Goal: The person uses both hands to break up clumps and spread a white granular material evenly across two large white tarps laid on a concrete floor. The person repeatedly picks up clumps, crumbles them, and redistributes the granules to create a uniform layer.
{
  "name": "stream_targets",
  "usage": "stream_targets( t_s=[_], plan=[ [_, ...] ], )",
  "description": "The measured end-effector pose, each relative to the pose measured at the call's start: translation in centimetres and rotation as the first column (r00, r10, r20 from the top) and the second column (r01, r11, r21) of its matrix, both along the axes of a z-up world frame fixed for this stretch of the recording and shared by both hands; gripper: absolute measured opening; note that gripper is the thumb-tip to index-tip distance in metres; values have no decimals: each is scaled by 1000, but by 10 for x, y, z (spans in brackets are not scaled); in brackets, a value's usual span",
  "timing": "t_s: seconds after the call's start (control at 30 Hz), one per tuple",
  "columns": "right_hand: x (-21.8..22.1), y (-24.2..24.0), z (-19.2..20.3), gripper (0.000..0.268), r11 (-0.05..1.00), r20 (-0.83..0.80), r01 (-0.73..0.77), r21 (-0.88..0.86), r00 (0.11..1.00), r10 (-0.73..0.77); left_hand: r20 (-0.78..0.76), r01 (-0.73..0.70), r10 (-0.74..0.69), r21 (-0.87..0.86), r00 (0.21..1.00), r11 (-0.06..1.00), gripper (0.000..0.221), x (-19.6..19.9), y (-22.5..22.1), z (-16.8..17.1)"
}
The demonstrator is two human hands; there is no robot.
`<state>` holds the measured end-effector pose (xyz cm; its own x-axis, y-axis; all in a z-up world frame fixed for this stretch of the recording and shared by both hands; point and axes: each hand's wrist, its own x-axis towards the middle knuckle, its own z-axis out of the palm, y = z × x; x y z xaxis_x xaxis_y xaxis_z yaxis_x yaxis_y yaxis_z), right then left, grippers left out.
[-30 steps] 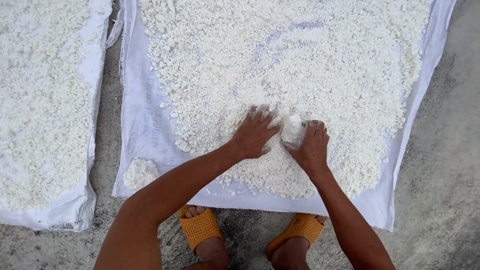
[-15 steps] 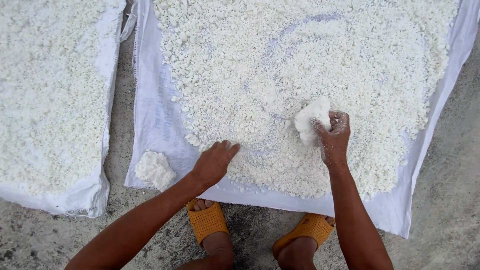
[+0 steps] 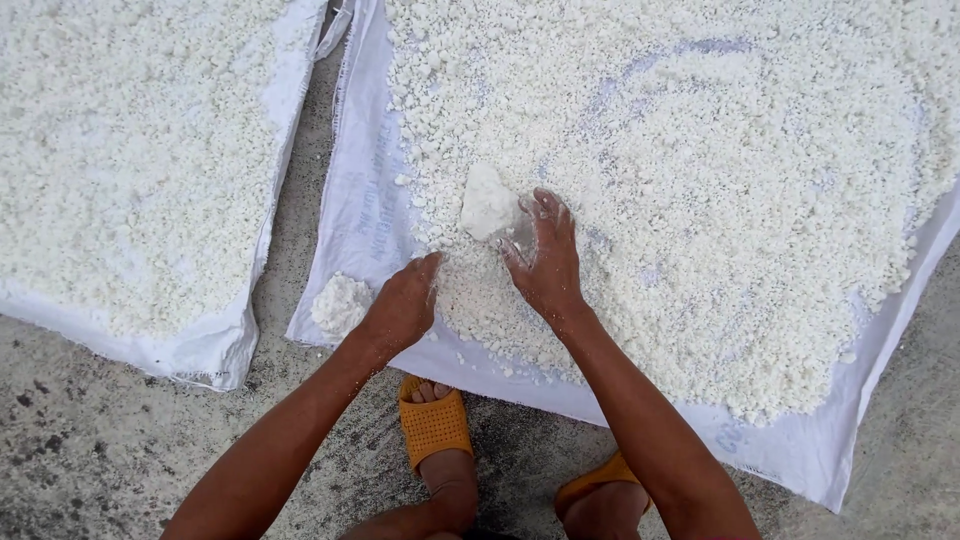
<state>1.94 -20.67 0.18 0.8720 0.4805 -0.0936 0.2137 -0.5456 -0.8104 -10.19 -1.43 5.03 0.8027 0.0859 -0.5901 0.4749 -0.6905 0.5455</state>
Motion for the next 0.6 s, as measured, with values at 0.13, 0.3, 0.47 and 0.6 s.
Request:
stream_targets(
  t_s=[0.13,0.3,0.47,0.6],
  plan=[
    [-46,-66,-16,47,894,331,-218,-391,874,357,7,45,-46,67,999,997,31,2,-7,-9],
    [-62,-183,-14,49,676,91,-319,-665,863,497,52,183,-189,105,981,978,30,29,-26,8],
    [-38,-297,-12,39,591,316,28,-806,865,389,145,275,-312,228,939,934,31,44,-32,21],
    [-28,-301,-24,61,631,237,81,-772,957,167,172,279,-300,137,938,950,32,35,-44,-22]
  ],
)
